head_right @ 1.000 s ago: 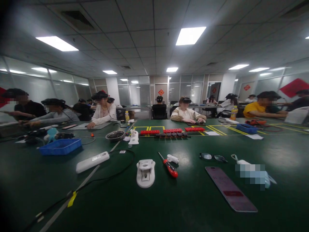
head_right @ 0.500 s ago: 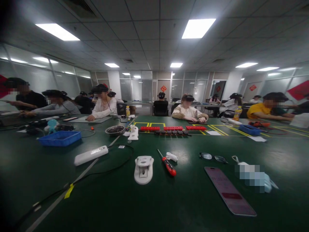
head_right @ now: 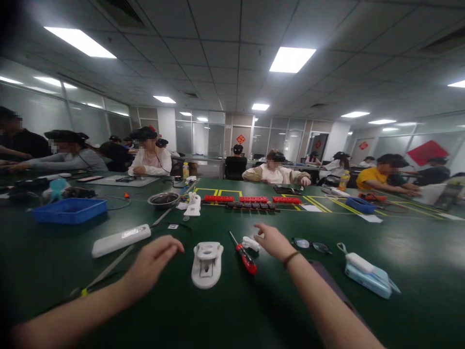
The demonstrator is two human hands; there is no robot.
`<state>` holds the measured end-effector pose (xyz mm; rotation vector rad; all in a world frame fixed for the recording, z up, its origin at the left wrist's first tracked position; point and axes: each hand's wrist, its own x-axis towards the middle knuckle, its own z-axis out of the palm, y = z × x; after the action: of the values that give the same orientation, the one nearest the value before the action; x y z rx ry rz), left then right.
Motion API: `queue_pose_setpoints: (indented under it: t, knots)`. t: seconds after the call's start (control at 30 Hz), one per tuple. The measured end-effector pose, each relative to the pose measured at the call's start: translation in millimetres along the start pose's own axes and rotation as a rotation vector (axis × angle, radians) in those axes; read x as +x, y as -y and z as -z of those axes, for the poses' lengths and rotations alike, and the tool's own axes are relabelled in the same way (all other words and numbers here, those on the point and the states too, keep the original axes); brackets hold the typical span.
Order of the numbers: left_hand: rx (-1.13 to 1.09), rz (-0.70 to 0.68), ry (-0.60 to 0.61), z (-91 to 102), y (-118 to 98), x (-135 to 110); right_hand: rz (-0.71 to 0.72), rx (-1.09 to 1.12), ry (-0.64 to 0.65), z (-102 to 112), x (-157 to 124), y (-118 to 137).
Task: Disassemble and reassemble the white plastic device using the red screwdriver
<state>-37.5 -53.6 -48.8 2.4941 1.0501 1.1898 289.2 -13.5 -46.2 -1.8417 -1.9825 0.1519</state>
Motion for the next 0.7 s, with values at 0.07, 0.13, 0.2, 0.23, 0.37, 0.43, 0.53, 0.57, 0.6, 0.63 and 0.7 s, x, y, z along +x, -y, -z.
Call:
queue_pose_setpoints:
  t: [0.07,0.13,0.2,0.23,0.37,0.43,0.53,0.57,0.6,0.63,0.7]
  knots:
    - [0.098,-0.125,0.135,-13.3,11.9,0.7,-0.004,-0.041,0.068,-21.8,12.4,0.2]
    - [0.198,-0.254,0.197,-28.1,24.5,2.8,-0.028,-0.072,0.102,-40.7,23.9,-0.9]
    - [0.236,-0.329,0.147,-40.9,35.5,5.9,-0.057,-0.081,0.119,-51.1,33.5,-2.6]
    - [0.235,-0.357,0.110,-46.1,40.0,7.2,-0.071,-0.072,0.116,-52.6,37.6,-2.7]
    - [0.155,-0.426,0.016,-61.0,54.3,7.7,-0.050,0.096,0.063,-45.1,49.1,14.1]
    - [0.136,-0.409,0.009,-66.7,60.4,5.8,0.003,0.235,0.064,-43.9,51.3,35.0]
    - [0.106,-0.373,0.019,-73.1,67.0,3.9,0.150,0.598,0.141,-53.9,48.7,70.7]
    - [0.081,-0.356,0.027,-74.4,68.0,3.8,0.201,0.710,0.175,-59.0,46.8,80.3]
    - [0.055,-0.334,0.038,-75.2,68.5,3.8,0.232,0.776,0.198,-64.1,44.8,87.8]
    - [0.032,-0.313,0.048,-75.6,68.5,4.0,0.250,0.811,0.212,-68.5,43.2,92.9]
    - [0.000,-0.278,0.063,-75.6,67.7,4.2,0.262,0.768,0.211,-73.8,41.9,97.1]
